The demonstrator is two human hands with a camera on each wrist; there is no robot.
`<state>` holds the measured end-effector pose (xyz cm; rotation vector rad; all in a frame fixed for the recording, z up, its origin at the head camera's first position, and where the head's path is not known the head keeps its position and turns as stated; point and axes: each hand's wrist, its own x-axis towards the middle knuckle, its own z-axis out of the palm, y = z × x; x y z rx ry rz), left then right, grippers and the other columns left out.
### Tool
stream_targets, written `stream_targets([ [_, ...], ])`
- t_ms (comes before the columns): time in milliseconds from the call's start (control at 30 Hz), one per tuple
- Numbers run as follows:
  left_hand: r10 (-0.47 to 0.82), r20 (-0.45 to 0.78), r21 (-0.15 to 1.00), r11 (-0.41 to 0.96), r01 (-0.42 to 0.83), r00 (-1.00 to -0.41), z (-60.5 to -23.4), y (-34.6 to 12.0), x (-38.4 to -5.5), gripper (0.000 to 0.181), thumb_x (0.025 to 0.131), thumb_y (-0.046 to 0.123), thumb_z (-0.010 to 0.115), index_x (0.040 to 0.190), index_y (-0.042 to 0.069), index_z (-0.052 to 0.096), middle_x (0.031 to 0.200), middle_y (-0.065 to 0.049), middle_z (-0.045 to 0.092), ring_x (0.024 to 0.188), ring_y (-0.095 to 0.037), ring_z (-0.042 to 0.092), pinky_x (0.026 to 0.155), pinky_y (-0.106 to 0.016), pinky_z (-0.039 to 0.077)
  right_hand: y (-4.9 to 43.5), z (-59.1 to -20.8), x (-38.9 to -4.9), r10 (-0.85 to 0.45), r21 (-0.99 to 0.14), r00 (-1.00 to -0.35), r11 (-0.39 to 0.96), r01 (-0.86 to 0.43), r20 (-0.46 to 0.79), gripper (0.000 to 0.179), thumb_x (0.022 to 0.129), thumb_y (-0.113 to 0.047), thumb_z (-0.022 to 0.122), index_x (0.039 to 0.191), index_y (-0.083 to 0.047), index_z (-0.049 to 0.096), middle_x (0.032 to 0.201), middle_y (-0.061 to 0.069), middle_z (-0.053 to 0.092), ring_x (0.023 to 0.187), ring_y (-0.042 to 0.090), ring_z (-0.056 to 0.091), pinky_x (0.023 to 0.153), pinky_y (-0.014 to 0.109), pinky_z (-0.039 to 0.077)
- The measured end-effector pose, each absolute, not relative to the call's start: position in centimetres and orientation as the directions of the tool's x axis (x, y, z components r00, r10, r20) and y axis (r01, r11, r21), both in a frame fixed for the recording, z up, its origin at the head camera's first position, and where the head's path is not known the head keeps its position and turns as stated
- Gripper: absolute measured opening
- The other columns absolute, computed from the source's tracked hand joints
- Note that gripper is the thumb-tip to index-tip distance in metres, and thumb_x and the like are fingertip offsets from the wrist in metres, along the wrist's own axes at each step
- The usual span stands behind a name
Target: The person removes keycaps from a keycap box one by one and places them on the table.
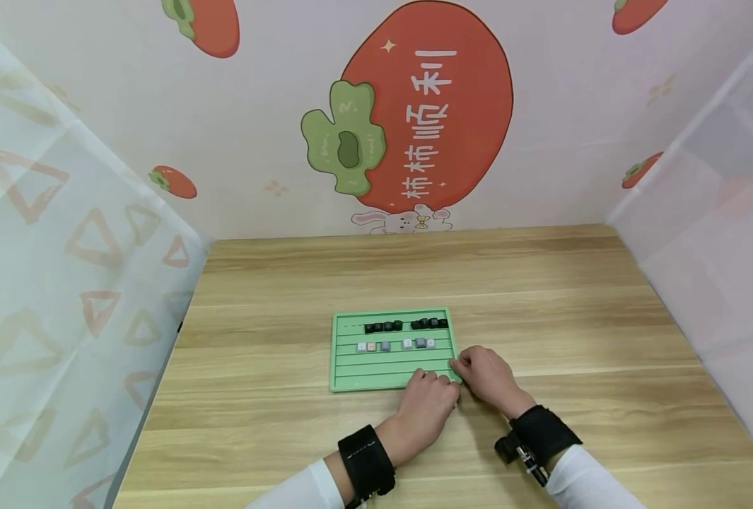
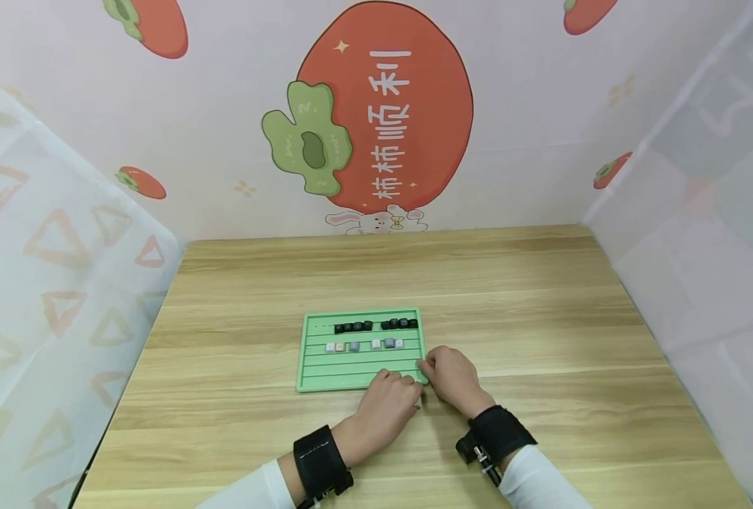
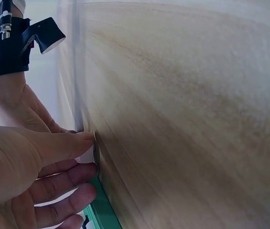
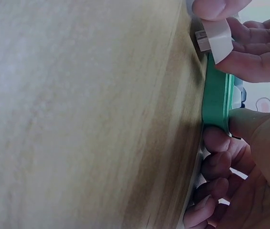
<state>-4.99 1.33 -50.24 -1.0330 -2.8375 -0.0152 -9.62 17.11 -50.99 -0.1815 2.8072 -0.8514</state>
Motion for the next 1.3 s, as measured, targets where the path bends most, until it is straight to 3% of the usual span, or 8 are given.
stream_targets([
  [233,0.639,0.112,-0.039,0.768,0.639,-0.761,-50.3,1.3,-5.0,0.009,0.089,0.034,0.077,0.087,0.025,0.073,0.078,0.008,0.068,0.07,-0.011,0.062,0.067,-0.027,0.043,17.2,-51.0,-9.6,-0.174,-0.559,-0.973,0.827,-0.06,-0.154,0.05,0.096,-0.019,0.066,0.054,-0.015,0.04,0.054,-0.007,0.035,0.051,0.01,0.037,0.051,0.022,0.025],
  [633,0.626,0.075,-0.006,0.778,0.628,-0.776,-50.4,1.3,-5.0,0.029,0.081,0.052,0.08,0.088,0.024,0.073,0.08,0.008,0.068,0.073,-0.01,0.063,0.067,-0.027,0.042,17.2,-51.4,-9.8,-0.188,-0.559,-0.97,0.826,-0.07,-0.156,0.051,0.096,-0.02,0.066,0.053,-0.016,0.039,0.053,-0.007,0.033,0.051,0.009,0.035,0.052,0.021,0.025],
  [933,0.608,0.124,0.004,0.79,0.613,-0.784,-49.7,1.2,-5.4,0.022,0.084,0.044,0.079,0.083,0.023,0.072,0.076,0.007,0.067,0.069,-0.011,0.062,0.065,-0.027,0.042,17.3,-51.5,-9.9,-0.192,-0.559,-0.969,0.826,-0.074,-0.155,0.051,0.097,-0.02,0.066,0.054,-0.017,0.038,0.054,-0.007,0.031,0.052,0.009,0.033,0.053,0.021,0.024],
  [1300,0.593,0.151,0.021,0.798,0.602,-0.791,-49.1,0.9,-6.0,0.032,0.085,0.052,0.076,0.095,0.022,0.074,0.083,0.008,0.07,0.076,-0.01,0.065,0.073,-0.028,0.049,17.2,-51.3,-9.9,-0.188,-0.555,-0.969,0.829,-0.068,-0.162,0.051,0.097,-0.02,0.065,0.054,-0.017,0.039,0.053,-0.007,0.033,0.051,0.009,0.034,0.053,0.021,0.024],
])
